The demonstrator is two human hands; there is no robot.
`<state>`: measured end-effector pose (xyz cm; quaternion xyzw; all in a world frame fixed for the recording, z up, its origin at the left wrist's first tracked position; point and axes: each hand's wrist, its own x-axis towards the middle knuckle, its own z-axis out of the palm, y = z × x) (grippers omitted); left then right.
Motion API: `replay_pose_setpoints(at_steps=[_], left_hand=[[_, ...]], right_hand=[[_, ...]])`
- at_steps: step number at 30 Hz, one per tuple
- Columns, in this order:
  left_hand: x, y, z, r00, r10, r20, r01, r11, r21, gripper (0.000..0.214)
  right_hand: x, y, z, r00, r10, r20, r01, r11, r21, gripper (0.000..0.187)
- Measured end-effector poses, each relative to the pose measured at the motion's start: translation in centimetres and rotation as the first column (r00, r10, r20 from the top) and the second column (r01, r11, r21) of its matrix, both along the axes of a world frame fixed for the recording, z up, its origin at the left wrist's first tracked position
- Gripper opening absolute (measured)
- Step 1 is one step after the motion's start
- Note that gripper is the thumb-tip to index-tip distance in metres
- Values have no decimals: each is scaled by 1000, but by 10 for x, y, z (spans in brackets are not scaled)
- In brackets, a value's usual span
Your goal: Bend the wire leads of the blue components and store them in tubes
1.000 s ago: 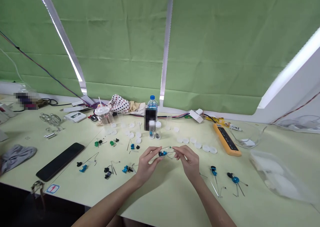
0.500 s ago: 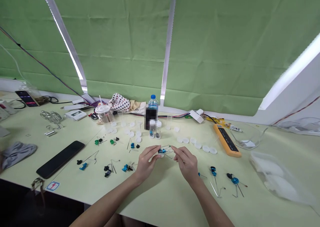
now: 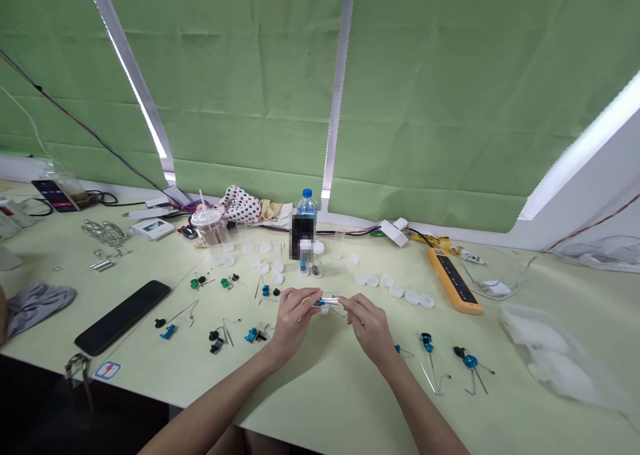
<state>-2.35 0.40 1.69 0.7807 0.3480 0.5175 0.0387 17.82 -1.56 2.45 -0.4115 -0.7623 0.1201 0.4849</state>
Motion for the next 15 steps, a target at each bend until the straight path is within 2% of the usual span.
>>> replay_pose_setpoints(at_steps=[2,4,6,8,11,15], left_hand=[[1,1,-2,1000,-23,-15,22,1000,-17,33],[1,2,-4,998,-56,0,55,997,-55,32],[2,1,-3,993,-102,53,108,986,-129,31],[2,-1,0,979,-159,126,186,952,-245,29],[5,-5,4,942,-230,243,317,845,-431,32],[10,-11,4,872,-335,357,488,663,-568,57]], right_hand=[[-2,0,-2,1000,11,-25,-12,1000,-18,27],[-4,0,-4,992,-16,-127,7,998,-68,18],[-6,0,-5,962,-49,-270,11,990,-140,10],[-7,0,-4,916,-68,-396,-18,978,-209,10],[-7,-1,-1,861,-68,-504,-81,960,-269,15],[-7,-2,6,851,-41,-524,-106,963,-247,13]])
